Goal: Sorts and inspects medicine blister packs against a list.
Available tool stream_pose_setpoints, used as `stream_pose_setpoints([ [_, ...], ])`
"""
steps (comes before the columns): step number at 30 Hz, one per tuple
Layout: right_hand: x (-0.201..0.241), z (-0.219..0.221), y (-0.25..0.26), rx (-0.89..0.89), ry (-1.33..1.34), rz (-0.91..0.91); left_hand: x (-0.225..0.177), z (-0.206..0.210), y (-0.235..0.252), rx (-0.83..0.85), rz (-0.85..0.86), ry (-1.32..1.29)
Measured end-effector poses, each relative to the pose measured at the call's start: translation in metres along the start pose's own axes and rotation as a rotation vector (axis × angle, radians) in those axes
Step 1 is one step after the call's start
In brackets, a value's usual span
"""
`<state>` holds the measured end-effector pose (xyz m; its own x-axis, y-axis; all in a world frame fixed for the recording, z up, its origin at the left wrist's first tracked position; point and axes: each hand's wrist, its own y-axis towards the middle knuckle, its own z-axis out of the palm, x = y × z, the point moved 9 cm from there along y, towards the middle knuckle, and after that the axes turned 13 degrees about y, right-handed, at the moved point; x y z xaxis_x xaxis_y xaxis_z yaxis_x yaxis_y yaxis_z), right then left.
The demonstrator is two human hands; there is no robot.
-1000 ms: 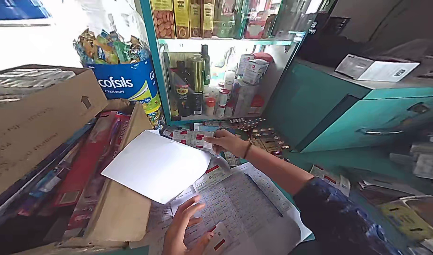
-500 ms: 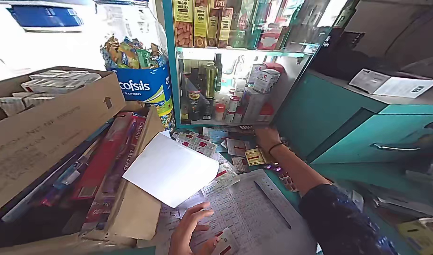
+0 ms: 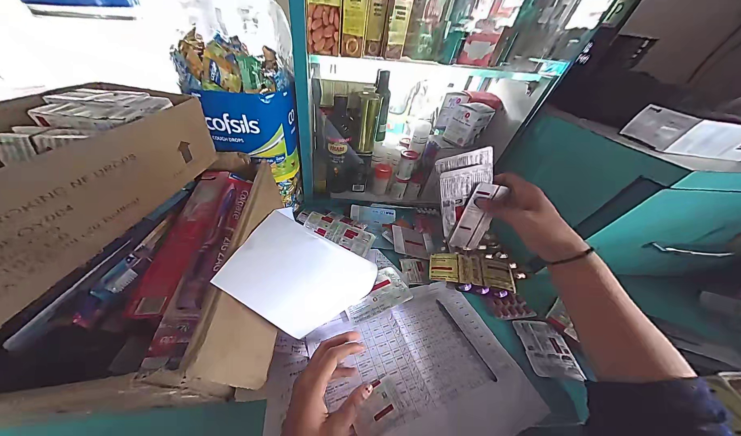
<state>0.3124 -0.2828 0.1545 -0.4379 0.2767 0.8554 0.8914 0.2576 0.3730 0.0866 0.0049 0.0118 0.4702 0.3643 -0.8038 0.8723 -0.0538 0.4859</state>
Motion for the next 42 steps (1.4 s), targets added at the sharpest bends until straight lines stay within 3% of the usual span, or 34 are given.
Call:
stream_pose_setpoints([
  [5,0.017,0.087,-0.073,0.346,0.234,0.26,-0.005,0.001,0.003,0.039,0.046,-0.131],
  [9,0.02,0.159,-0.115,0.713,0.337,0.314,-0.01,0.004,0.005,0.042,-0.042,-0.264],
  [11,0.018,0.178,-0.123,0.766,0.306,0.342,-0.008,0.003,0.003,-0.03,-0.108,-0.255],
  [14,0.01,0.184,-0.123,0.717,0.107,0.343,-0.001,-0.003,0.001,-0.147,-0.202,-0.195],
  [17,0.011,0.18,-0.121,0.618,-0.004,0.241,0.005,-0.001,-0.002,-0.148,-0.25,-0.174],
  [23,0.013,0.169,-0.122,0.52,-0.007,0.06,0.009,0.002,-0.002,-0.12,-0.274,-0.127],
  [42,0.009,0.15,-0.12,0.518,-0.105,0.056,0.012,0.001,-0.004,-0.121,-0.268,-0.046],
])
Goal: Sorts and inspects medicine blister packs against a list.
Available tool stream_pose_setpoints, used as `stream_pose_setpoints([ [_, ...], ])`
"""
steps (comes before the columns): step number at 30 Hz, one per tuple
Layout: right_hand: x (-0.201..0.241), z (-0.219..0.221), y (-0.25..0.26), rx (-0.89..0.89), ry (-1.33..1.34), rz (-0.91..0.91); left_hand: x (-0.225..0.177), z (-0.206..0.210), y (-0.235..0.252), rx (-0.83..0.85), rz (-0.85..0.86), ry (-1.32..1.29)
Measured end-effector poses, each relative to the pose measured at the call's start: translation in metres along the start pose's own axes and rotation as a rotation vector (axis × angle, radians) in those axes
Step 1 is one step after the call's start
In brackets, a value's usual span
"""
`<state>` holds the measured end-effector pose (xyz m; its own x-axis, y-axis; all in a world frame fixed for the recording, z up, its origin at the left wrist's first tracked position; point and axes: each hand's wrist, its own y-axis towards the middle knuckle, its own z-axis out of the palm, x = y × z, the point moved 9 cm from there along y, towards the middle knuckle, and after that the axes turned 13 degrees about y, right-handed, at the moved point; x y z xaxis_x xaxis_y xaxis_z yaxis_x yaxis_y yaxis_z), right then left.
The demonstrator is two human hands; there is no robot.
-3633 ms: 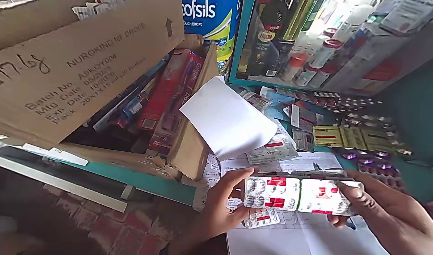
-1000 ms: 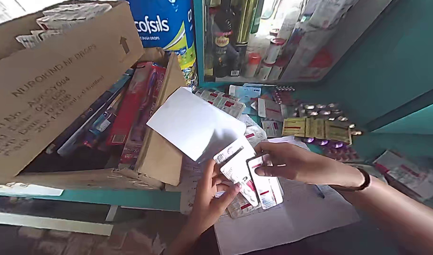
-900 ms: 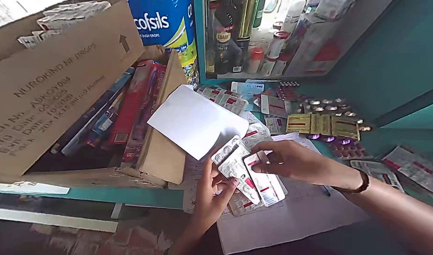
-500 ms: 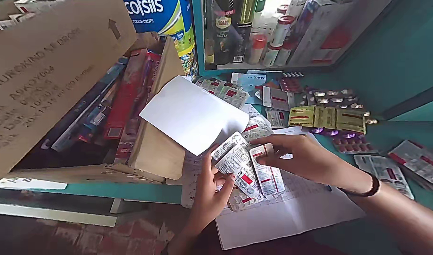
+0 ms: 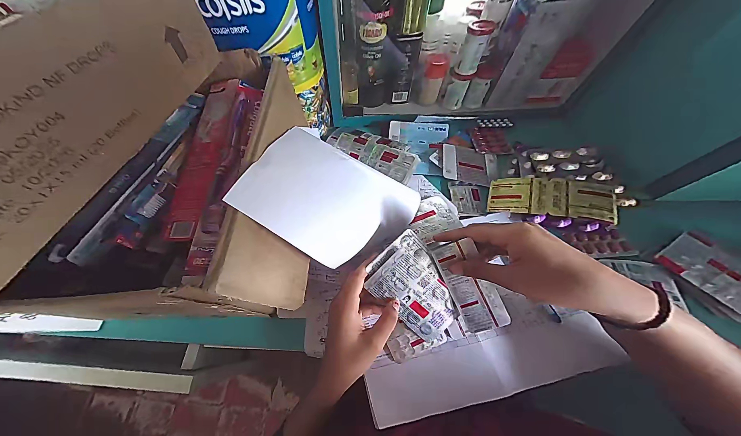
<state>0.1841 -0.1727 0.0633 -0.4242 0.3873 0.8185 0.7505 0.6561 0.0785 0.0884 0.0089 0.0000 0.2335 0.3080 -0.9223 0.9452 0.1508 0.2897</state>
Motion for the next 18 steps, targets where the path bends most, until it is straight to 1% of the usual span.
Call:
stream_pose_setpoints([
  [4,-0.002,-0.007,-0.004,0.001,-0.017,0.029,0.0,0.0,0.001,0.013,-0.016,0.007],
  [8,-0.008,-0.013,-0.008,0.001,-0.037,0.065,-0.001,0.001,0.001,0.021,0.009,-0.016],
  [11,-0.012,-0.016,-0.009,0.005,-0.04,0.092,-0.001,0.001,0.0,0.032,0.02,0.014],
  [13,-0.012,-0.019,-0.01,-0.002,-0.063,0.07,0.0,0.0,0.0,0.028,0.02,0.022],
  [15,-0.011,-0.022,-0.012,-0.026,-0.144,0.016,0.0,0.001,0.0,0.03,0.016,0.019],
  [18,-0.003,-0.032,-0.019,-0.105,-0.227,-0.001,-0.001,0.0,0.0,0.029,0.015,0.014],
])
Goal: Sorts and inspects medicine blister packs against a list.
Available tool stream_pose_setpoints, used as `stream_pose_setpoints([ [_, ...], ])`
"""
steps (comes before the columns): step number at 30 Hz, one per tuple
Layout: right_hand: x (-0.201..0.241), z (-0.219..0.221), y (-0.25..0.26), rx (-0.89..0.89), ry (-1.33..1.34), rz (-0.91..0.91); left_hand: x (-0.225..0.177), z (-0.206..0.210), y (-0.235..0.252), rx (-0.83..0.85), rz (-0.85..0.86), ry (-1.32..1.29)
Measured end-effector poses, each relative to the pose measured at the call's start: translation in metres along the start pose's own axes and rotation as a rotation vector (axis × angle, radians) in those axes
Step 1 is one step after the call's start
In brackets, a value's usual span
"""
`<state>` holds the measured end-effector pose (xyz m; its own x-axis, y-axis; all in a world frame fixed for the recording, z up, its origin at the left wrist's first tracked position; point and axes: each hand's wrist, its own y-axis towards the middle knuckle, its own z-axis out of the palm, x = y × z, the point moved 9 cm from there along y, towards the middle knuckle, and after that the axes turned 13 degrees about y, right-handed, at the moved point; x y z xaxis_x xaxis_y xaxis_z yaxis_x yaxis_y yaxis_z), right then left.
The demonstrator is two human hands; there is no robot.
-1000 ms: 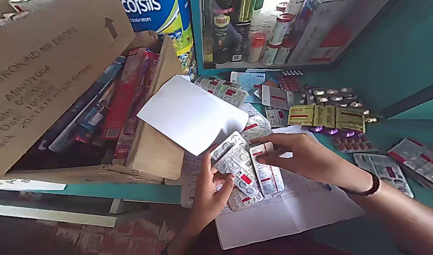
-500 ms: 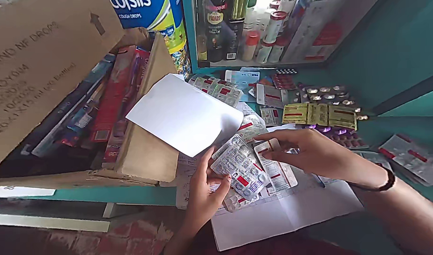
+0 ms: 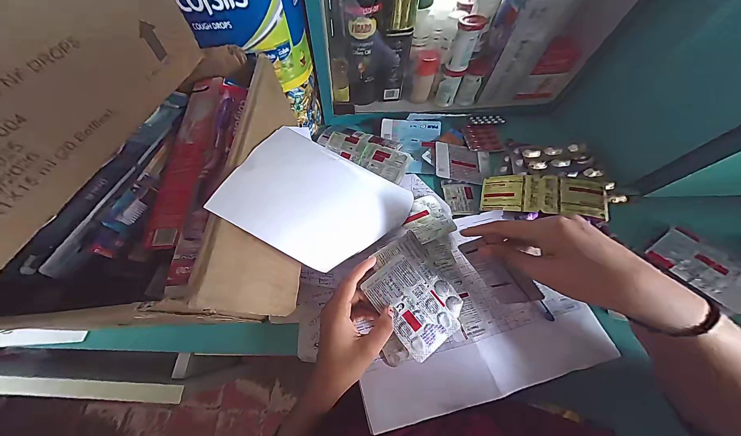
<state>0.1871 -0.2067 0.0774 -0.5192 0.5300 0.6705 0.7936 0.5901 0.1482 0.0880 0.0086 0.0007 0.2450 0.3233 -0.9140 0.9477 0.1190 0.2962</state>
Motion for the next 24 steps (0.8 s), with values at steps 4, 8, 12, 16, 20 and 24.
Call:
stream_pose_setpoints([
  [4,0.0,-0.026,-0.013,-0.167,0.046,0.042,-0.001,-0.001,0.001,0.0,0.003,-0.011],
  [8,-0.005,-0.04,-0.032,-0.291,0.16,0.086,-0.006,-0.002,0.001,-0.01,0.063,-0.063],
  [12,-0.013,-0.033,-0.05,-0.343,0.182,0.139,-0.006,-0.006,0.0,-0.042,0.033,-0.118],
  [16,-0.02,-0.021,-0.058,-0.354,0.219,0.169,-0.003,-0.008,0.0,-0.061,0.016,-0.159],
  [20,-0.025,-0.01,-0.058,-0.291,0.215,0.185,-0.002,-0.009,0.0,-0.065,0.022,-0.166],
  [24,-0.02,-0.002,-0.057,-0.259,-0.049,0.146,-0.001,-0.01,0.0,-0.068,0.003,-0.178],
])
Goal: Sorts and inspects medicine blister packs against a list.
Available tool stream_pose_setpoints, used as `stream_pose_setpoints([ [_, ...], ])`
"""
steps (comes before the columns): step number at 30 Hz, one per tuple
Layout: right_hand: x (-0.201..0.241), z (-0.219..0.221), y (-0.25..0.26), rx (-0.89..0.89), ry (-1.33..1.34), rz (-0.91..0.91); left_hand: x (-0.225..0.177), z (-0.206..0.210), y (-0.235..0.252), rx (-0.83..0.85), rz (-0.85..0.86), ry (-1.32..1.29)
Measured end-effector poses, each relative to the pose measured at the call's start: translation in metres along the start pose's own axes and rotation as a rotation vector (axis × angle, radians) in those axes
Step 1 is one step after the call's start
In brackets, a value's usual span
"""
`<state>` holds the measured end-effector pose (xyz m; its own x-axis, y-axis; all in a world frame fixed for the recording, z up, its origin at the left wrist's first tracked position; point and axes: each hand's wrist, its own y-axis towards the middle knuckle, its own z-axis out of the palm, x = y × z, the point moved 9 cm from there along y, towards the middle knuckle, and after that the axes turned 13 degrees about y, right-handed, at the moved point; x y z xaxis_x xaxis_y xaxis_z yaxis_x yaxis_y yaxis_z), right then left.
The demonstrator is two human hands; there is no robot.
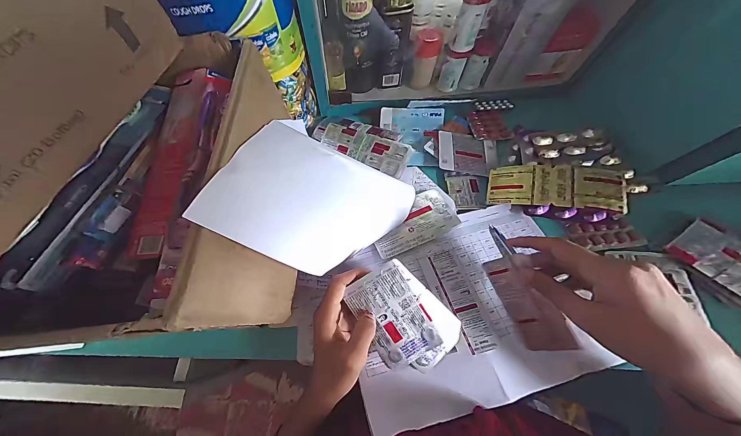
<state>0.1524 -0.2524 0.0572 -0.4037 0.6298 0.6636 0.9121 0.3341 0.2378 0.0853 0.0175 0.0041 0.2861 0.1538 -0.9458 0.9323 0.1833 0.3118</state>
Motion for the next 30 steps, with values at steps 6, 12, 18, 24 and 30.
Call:
stream_pose_setpoints([
  [6,0.036,0.017,-0.009,-0.049,-0.034,-0.183,0.001,0.0,-0.001,-0.02,-0.018,-0.047],
  [12,0.059,0.068,-0.018,0.038,-0.079,-0.262,0.003,-0.003,-0.001,-0.032,-0.058,-0.022],
  [18,0.045,0.054,-0.014,-0.016,0.222,-0.128,0.004,-0.002,-0.002,-0.034,-0.063,-0.108],
  [24,0.026,0.036,-0.019,-0.138,0.553,0.014,0.002,-0.003,-0.002,-0.033,-0.061,-0.104],
  [30,0.01,0.02,-0.03,-0.322,0.651,0.039,0.0,-0.004,-0.002,-0.029,-0.045,-0.106],
])
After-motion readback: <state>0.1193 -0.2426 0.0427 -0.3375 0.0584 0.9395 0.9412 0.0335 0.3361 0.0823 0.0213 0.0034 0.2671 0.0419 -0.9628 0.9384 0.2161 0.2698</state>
